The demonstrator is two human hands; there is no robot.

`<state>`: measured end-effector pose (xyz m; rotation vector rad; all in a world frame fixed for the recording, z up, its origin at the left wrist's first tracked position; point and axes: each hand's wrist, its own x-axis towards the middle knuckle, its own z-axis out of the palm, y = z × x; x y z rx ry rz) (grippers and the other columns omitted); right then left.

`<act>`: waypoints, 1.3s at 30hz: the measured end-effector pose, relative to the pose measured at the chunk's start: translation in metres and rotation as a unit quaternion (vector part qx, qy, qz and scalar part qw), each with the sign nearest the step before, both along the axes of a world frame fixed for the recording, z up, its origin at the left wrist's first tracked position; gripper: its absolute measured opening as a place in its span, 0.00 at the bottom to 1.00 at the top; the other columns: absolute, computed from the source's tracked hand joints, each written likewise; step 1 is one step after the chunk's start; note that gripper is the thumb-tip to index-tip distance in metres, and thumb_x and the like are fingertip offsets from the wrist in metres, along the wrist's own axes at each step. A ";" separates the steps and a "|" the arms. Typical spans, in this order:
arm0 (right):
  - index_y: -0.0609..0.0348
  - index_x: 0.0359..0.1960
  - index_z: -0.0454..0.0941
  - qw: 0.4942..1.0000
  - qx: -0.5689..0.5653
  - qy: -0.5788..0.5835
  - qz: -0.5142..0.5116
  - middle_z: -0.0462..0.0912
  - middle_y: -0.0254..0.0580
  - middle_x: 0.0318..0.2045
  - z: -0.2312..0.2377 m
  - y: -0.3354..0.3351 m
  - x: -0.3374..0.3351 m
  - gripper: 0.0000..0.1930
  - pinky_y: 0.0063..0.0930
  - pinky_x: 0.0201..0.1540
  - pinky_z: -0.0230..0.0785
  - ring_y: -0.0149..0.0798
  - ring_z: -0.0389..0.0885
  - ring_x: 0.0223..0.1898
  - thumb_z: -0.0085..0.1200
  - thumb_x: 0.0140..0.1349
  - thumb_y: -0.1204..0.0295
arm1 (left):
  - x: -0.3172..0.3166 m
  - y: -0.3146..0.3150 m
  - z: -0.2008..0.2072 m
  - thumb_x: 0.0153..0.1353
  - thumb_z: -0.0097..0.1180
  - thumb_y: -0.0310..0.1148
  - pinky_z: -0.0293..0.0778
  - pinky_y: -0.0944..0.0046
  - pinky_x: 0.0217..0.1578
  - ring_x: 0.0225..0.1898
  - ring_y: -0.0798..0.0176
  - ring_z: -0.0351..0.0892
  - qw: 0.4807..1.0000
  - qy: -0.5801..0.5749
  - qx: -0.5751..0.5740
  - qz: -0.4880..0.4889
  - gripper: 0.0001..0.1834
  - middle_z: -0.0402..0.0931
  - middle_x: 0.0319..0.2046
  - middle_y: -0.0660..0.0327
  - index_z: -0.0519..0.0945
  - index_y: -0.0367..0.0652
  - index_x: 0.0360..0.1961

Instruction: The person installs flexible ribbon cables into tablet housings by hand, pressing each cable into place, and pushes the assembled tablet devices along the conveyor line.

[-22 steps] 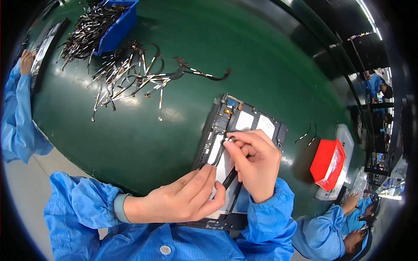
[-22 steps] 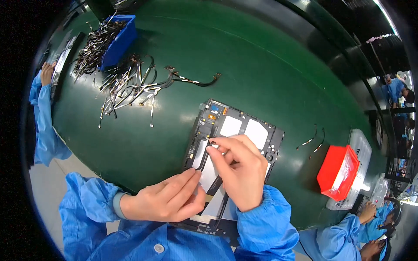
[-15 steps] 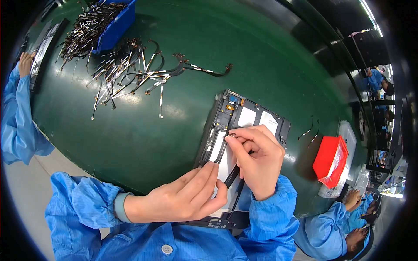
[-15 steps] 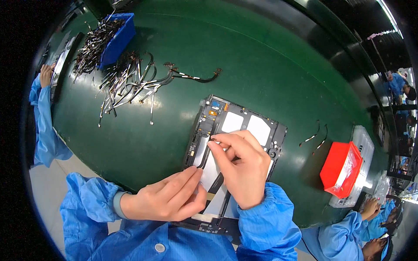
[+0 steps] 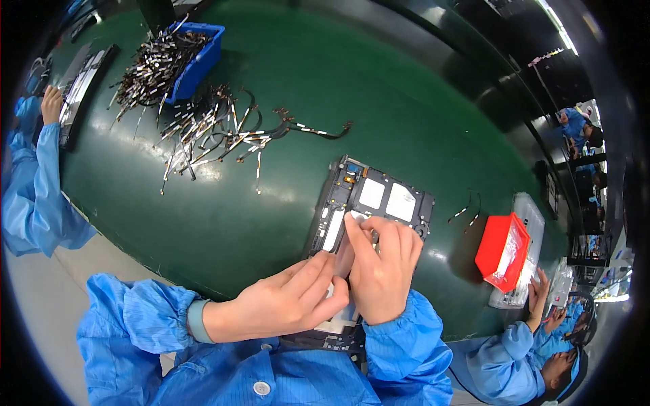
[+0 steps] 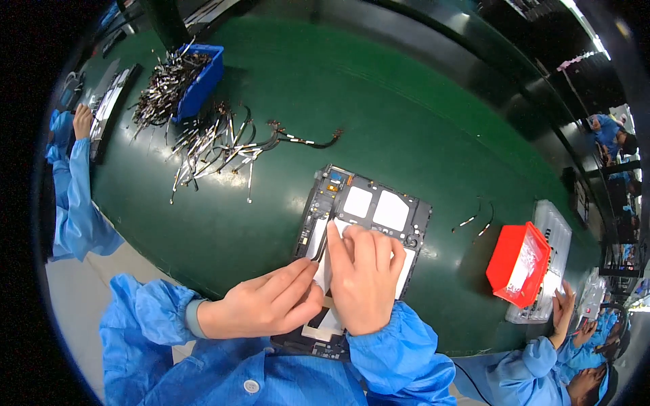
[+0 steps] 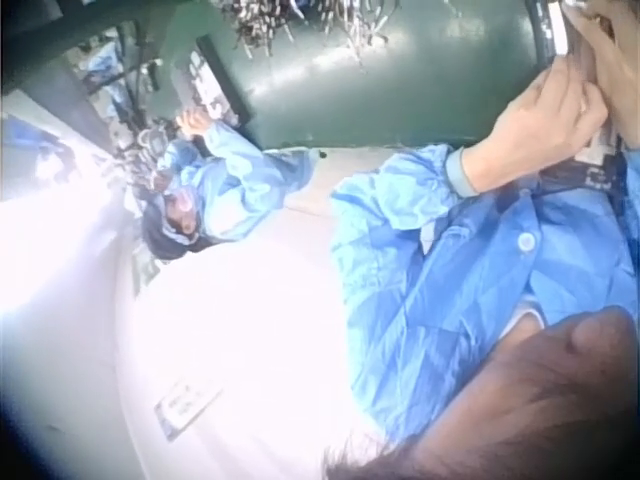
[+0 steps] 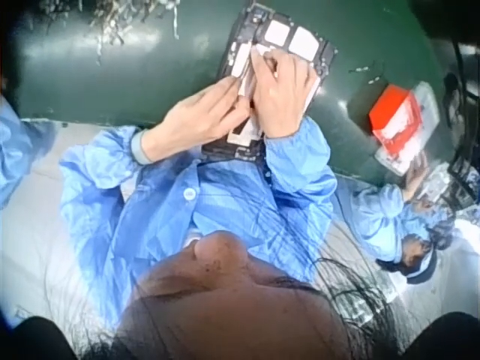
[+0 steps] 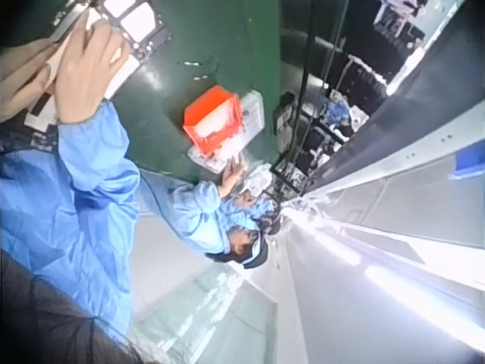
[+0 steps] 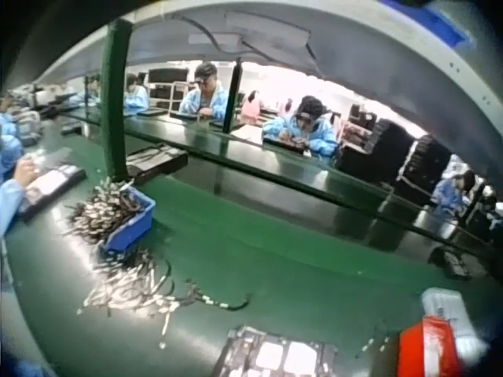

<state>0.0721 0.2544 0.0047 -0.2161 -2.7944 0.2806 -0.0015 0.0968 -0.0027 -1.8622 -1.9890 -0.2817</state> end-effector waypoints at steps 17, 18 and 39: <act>0.67 0.70 0.54 0.768 -0.565 0.211 -0.215 0.54 0.51 0.72 0.003 0.019 0.086 0.31 0.33 0.70 0.47 0.43 0.54 0.72 0.46 0.63 0.80 | -0.004 0.014 0.012 0.63 0.54 0.42 0.60 0.44 0.63 0.56 0.36 0.71 0.894 -0.435 0.108 0.018 0.38 0.76 0.46 0.36 0.57 0.25 0.65; 0.69 0.70 0.52 0.800 -0.521 0.240 -0.174 0.54 0.54 0.71 0.005 0.029 0.082 0.34 0.33 0.71 0.45 0.43 0.54 0.72 0.48 0.61 0.81 | -0.011 0.022 0.011 0.63 0.54 0.41 0.61 0.45 0.62 0.57 0.35 0.71 0.890 -0.436 0.133 0.000 0.38 0.75 0.48 0.37 0.56 0.27 0.66; 0.64 0.63 0.67 0.860 -0.448 0.172 -0.173 0.70 0.50 0.63 -0.030 0.308 -0.230 0.26 0.30 0.59 0.67 0.41 0.71 0.62 0.54 0.61 0.81 | -0.038 0.058 -0.026 0.61 0.48 0.33 0.72 0.50 0.36 0.34 0.52 0.78 0.746 -0.653 0.090 -0.098 0.07 0.77 0.25 0.58 0.76 0.43 0.30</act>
